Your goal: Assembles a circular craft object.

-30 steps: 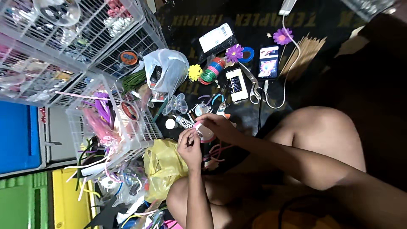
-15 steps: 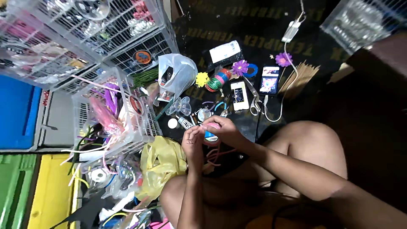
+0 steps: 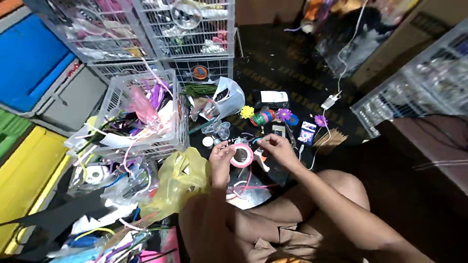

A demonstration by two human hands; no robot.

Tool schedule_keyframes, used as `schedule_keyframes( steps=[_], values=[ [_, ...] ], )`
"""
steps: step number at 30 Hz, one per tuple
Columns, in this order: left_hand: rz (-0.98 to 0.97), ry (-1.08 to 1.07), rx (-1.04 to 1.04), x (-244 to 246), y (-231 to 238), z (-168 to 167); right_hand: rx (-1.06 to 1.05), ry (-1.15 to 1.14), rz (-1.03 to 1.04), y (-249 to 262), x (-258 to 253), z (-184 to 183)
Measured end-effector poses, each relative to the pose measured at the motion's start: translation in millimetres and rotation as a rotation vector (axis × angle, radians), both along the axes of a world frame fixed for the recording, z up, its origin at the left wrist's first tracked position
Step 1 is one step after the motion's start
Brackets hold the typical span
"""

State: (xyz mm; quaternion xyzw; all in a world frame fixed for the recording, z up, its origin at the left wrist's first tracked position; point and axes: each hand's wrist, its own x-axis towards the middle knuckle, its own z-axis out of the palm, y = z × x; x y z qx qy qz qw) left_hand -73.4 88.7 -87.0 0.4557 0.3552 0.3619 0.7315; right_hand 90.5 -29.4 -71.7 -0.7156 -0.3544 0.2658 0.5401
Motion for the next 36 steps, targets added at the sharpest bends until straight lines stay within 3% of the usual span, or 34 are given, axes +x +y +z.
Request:
schedule_keyframes(
  steps=[4, 8, 11, 13, 16, 18, 20, 22, 24, 29, 36],
  values=[
    [-0.105, -0.014, -0.011, -2.4, 0.4, 2.3, -0.131, -0.048, 0.24, 6.6, -9.0, 11.0],
    [-0.005, -0.096, 0.038, -13.3, 11.6, -0.7, -0.099, 0.141, 0.134, 10.8, -25.2, 17.4],
    [0.434, -0.247, 0.172, -50.6, 52.8, -5.6, 0.013, 0.207, 0.019, 10.2, -29.9, 16.8],
    [0.733, -0.376, 0.142, -81.2, 79.5, -0.3, 0.067, 0.181, -0.027, 6.5, -32.4, 19.7],
    [0.889, -0.436, 0.0, -96.2, 83.4, 10.9, 0.161, 0.18, -0.079, 3.0, -37.3, 26.7],
    [0.741, -0.3, 0.017, -78.6, 64.5, 14.8, 0.229, 0.227, -0.126, 3.5, -43.7, 30.9],
    [0.408, -0.183, 0.088, -56.9, 40.6, 16.8, 0.278, 0.251, -0.146, 4.9, -51.5, 34.2],
    [0.049, -0.203, 0.14, -36.3, 23.4, 15.9, 0.31, 0.22, -0.135, 5.2, -57.2, 34.6],
    [-0.124, -0.213, 0.211, -20.3, 7.2, 15.3, 0.313, 0.133, -0.112, 2.7, -60.7, 33.7],
    [-0.061, -0.173, 0.404, -14.0, -10.1, 16.7, 0.328, -0.084, -0.05, -5.7, -63.9, 28.5],
    [-0.025, -0.111, 0.432, -17.2, -5.5, 12.4, 0.337, -0.16, -0.012, -5.4, -66.3, 25.4]
  ],
)
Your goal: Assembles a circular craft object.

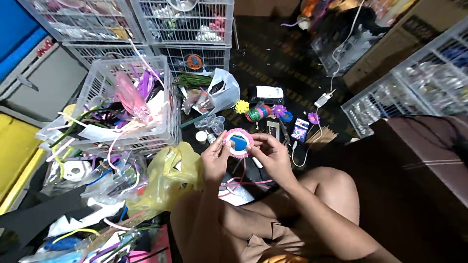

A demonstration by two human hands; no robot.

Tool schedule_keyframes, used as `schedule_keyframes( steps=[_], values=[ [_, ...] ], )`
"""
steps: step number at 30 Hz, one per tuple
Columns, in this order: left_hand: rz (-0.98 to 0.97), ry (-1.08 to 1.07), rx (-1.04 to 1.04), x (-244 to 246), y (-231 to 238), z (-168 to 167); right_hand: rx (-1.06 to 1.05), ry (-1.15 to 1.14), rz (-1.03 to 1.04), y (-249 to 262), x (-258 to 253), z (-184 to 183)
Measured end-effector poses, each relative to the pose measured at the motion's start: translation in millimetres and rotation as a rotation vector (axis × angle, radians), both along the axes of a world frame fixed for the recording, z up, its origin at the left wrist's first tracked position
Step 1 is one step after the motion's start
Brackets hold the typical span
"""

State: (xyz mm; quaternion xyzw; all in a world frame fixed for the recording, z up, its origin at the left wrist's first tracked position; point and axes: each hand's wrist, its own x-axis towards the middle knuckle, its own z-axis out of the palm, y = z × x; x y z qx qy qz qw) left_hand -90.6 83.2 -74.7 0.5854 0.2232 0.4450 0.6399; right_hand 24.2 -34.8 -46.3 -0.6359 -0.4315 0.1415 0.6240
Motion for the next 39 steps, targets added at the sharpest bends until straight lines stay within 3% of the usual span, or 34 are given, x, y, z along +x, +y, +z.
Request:
schedule_keyframes(
  steps=[9, 15, 20, 22, 26, 39],
  values=[
    [0.02, 0.031, 0.148, -0.1, 3.9, -6.0, -0.024, 0.005, 0.019, 3.3, 5.3, -1.2],
    [-0.043, 0.057, -0.001, -2.8, 6.2, -1.3, -0.08, -0.006, 0.027, 3.4, 13.1, -2.9],
    [0.055, 0.042, -0.036, 1.5, 4.0, -1.9, -0.046, -0.035, 0.07, 3.3, 11.0, -1.7],
    [-0.041, 0.031, -0.031, -3.6, 6.4, -2.2, -0.047, 0.011, 0.055, 3.8, 14.0, -0.6],
    [-0.355, -0.091, -0.237, -12.0, 9.3, 5.8, -0.03, 0.085, 0.018, 3.7, 20.9, 4.7],
    [-0.229, -0.027, -0.239, -6.5, 6.8, 4.5, -0.023, 0.071, 0.039, 5.9, 17.0, 6.1]
  ],
)
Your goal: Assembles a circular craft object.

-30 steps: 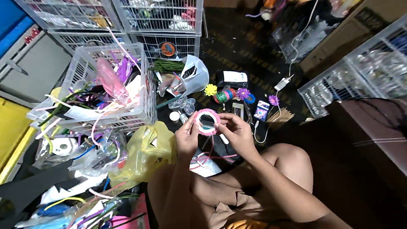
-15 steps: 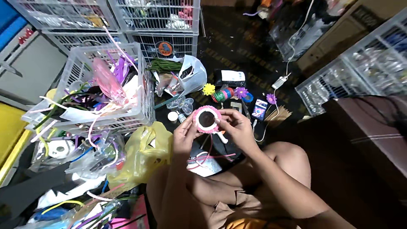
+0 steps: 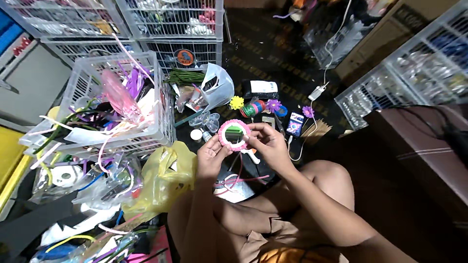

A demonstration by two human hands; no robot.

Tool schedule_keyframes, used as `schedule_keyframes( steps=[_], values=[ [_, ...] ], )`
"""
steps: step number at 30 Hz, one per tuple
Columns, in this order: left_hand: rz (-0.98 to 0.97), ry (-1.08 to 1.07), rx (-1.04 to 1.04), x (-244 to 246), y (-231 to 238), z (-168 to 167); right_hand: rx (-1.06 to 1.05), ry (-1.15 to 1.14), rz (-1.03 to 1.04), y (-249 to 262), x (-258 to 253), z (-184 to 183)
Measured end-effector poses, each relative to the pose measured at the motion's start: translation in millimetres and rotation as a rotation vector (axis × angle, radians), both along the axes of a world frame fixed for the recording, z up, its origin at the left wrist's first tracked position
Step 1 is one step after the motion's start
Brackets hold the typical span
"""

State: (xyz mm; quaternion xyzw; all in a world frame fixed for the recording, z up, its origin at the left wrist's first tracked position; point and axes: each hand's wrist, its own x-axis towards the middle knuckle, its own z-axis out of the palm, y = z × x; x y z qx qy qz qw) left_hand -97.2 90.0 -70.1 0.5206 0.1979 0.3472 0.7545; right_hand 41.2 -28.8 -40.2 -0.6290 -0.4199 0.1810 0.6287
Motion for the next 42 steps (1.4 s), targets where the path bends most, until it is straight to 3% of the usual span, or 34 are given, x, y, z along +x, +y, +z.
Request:
schedule_keyframes(
  steps=[9, 14, 24, 33, 42],
  values=[
    [0.075, 0.048, -0.046, 4.8, -3.8, 3.4, -0.021, -0.021, -0.014, 1.4, -1.4, -2.7],
    [0.012, 0.026, -0.174, 3.6, -0.4, 2.6, -0.09, 0.111, -0.007, 4.9, 11.0, -9.8],
    [0.202, 0.098, -0.223, 18.6, -7.8, -4.6, -0.146, 0.289, 0.149, 13.5, -6.6, -23.8],
    [0.157, 0.23, -0.075, 16.0, -6.8, 1.6, -0.155, 0.365, 0.103, 14.6, -1.7, -24.8],
    [0.152, 0.2, 0.052, 20.1, -10.9, -5.4, -0.129, 0.446, 0.024, 18.7, -8.2, -23.0]
  ],
)
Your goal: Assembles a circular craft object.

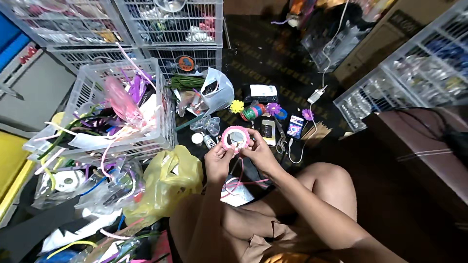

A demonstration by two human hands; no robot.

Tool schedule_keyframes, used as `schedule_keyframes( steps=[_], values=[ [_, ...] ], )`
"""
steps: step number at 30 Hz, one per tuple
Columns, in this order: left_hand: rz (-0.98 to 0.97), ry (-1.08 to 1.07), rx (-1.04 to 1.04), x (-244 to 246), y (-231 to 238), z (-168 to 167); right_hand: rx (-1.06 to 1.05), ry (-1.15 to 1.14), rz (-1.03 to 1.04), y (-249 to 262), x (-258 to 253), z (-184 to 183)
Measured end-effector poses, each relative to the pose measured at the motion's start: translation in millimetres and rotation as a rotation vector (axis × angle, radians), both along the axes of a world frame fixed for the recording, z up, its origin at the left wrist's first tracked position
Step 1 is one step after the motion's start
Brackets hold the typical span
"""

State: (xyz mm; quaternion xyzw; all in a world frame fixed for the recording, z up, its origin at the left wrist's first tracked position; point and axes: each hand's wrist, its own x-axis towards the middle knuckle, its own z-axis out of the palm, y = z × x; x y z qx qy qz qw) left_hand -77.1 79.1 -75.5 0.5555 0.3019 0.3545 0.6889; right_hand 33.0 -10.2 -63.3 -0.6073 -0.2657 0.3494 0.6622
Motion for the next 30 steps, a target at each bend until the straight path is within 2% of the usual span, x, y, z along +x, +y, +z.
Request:
schedule_keyframes(
  steps=[2, 8, 13, 18, 23, 30],
  values=[
    [0.021, -0.006, -0.006, -0.6, 0.1, 0.6, 0.022, -0.034, 0.059, -2.2, 3.6, 0.2],
    [0.055, -0.014, -0.15, -1.8, 2.7, 4.1, 0.086, -0.368, 0.203, -12.0, 10.0, -8.4],
    [0.046, -0.062, -0.262, -0.9, 2.6, 2.8, 0.121, -0.621, 0.121, -9.6, 8.4, -16.8],
    [0.05, -0.062, -0.275, -1.7, 2.9, 3.6, 0.139, -0.815, 0.103, -6.3, 11.9, -16.8],
    [0.016, -0.082, -0.183, -3.3, 4.4, 1.2, 0.139, -0.88, 0.13, -5.9, 18.1, -11.9],
    [-0.001, -0.089, -0.111, -1.2, 4.3, -1.6, 0.105, -0.836, 0.133, -6.0, 18.6, -9.6]
  ],
)
